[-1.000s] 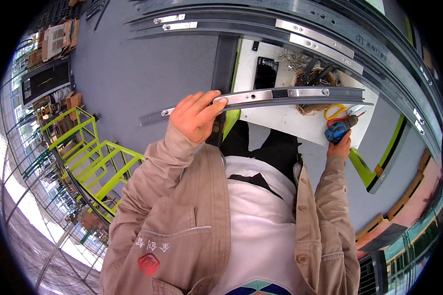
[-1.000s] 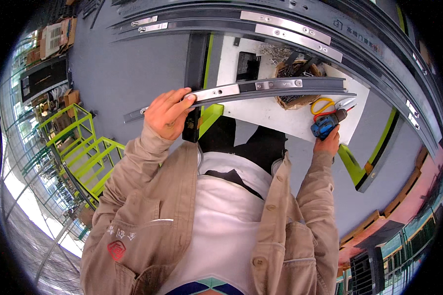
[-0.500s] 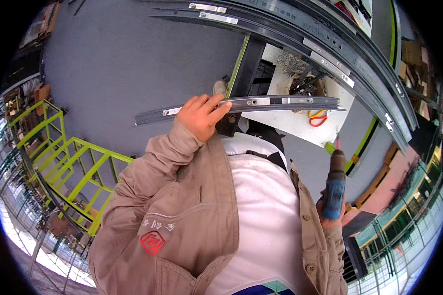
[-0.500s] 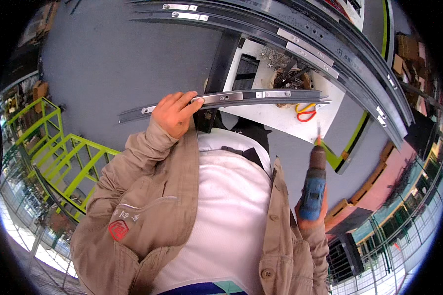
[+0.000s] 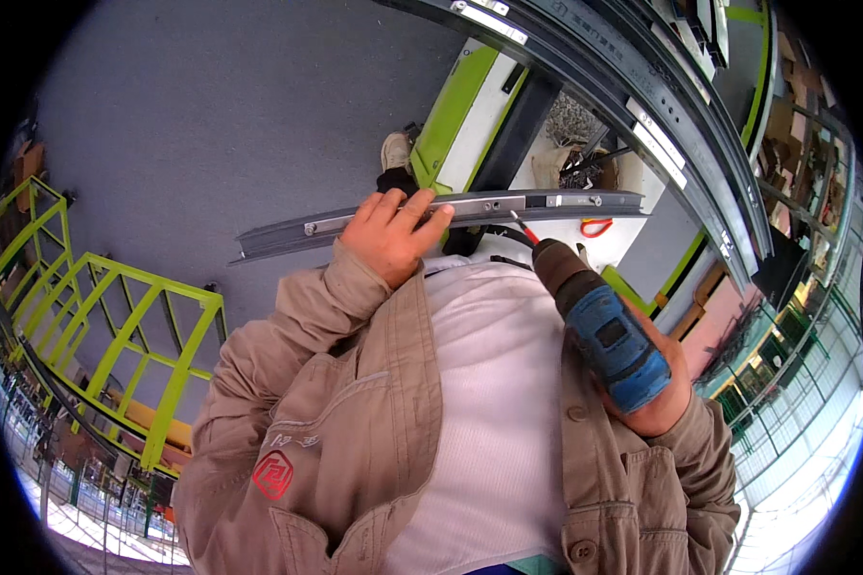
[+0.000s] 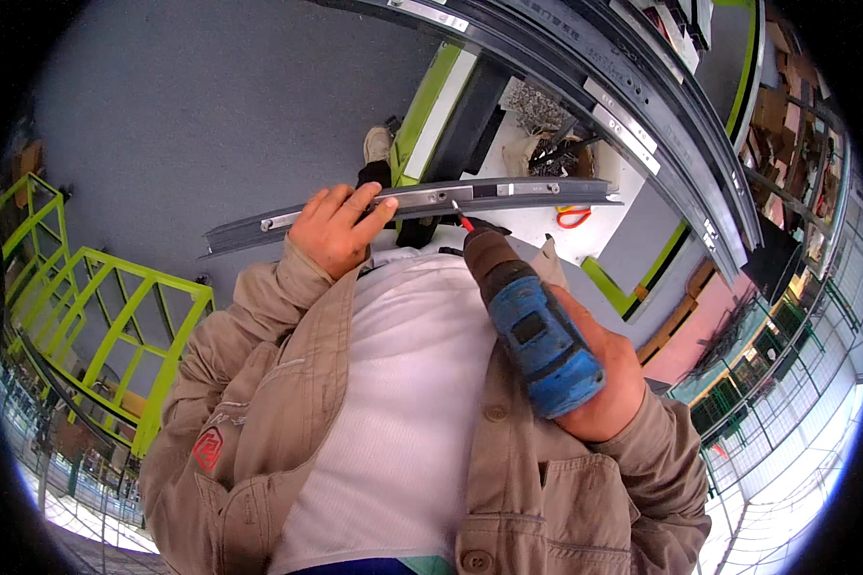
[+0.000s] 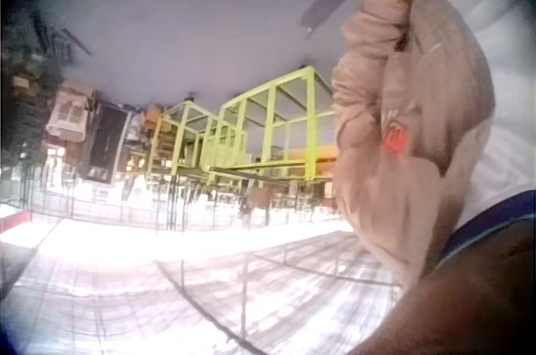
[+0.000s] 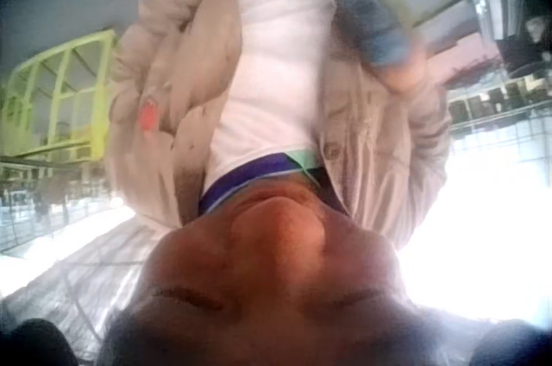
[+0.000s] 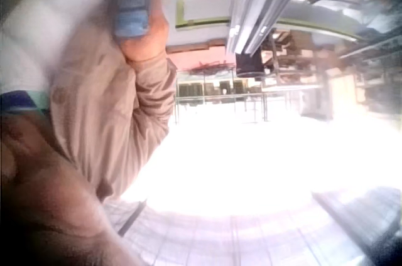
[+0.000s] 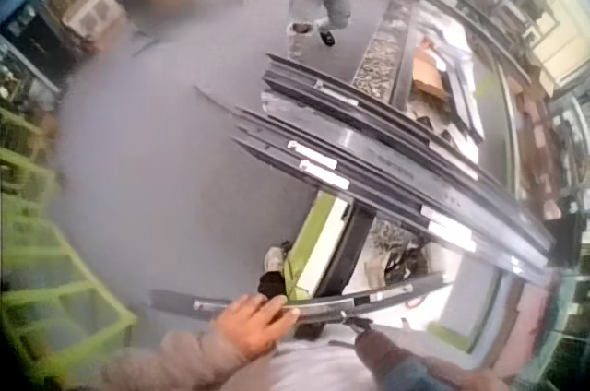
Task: The person assembles a metal sliding frame by using a power drill to secure screws into the metal tracks and then joining the finished components together with another person.
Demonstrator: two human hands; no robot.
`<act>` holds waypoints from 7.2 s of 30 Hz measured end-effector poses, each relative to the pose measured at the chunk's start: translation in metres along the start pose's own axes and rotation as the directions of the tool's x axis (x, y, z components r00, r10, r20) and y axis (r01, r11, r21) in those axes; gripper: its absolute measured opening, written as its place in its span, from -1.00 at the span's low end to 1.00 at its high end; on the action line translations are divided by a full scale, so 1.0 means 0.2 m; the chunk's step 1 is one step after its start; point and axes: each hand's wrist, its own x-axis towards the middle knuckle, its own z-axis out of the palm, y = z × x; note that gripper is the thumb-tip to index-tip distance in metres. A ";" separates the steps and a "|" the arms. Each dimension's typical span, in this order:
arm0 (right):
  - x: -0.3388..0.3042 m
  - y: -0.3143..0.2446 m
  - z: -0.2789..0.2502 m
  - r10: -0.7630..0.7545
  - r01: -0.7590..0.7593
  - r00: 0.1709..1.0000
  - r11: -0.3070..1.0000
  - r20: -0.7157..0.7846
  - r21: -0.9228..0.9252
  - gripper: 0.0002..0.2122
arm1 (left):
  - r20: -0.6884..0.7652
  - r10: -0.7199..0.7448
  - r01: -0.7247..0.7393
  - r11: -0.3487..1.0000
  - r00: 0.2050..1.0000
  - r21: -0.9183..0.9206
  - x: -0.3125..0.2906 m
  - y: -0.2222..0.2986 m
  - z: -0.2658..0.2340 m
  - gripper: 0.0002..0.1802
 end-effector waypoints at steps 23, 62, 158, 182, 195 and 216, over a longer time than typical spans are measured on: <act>0.23 -0.19 -0.08 0.154 -0.155 0.972 0.988 0.179 -0.011 -0.50 | -0.051 0.029 -0.028 1.000 0.998 0.012 0.00 -0.05 0.03 -0.64; 0.27 -0.13 -0.04 0.102 -0.086 0.990 0.983 0.096 -0.160 -0.48 | -0.035 0.018 -0.019 1.000 0.999 -0.022 -0.01 -0.05 0.03 -0.60; -0.76 1.16 0.79 0.480 0.004 0.742 0.695 -0.468 0.719 -0.47 | 0.713 0.088 -0.139 0.990 0.696 0.013 1.04 0.75 1.36 -0.69; -0.67 1.31 0.57 0.388 0.005 0.740 0.813 -0.549 0.582 -0.42 | 0.777 -0.217 0.746 0.514 0.591 -0.424 0.95 0.63 1.59 -0.67; -0.55 1.00 0.41 -0.025 0.267 0.801 0.909 -0.598 0.319 -0.25 | 0.531 -0.040 0.522 -0.138 0.846 -0.842 0.84 0.73 0.23 -0.71; -0.37 0.63 0.30 -0.244 0.389 0.791 0.908 -0.561 0.153 -0.28 | 0.443 0.076 0.443 0.011 0.894 -0.896 0.73 0.41 -0.16 -0.83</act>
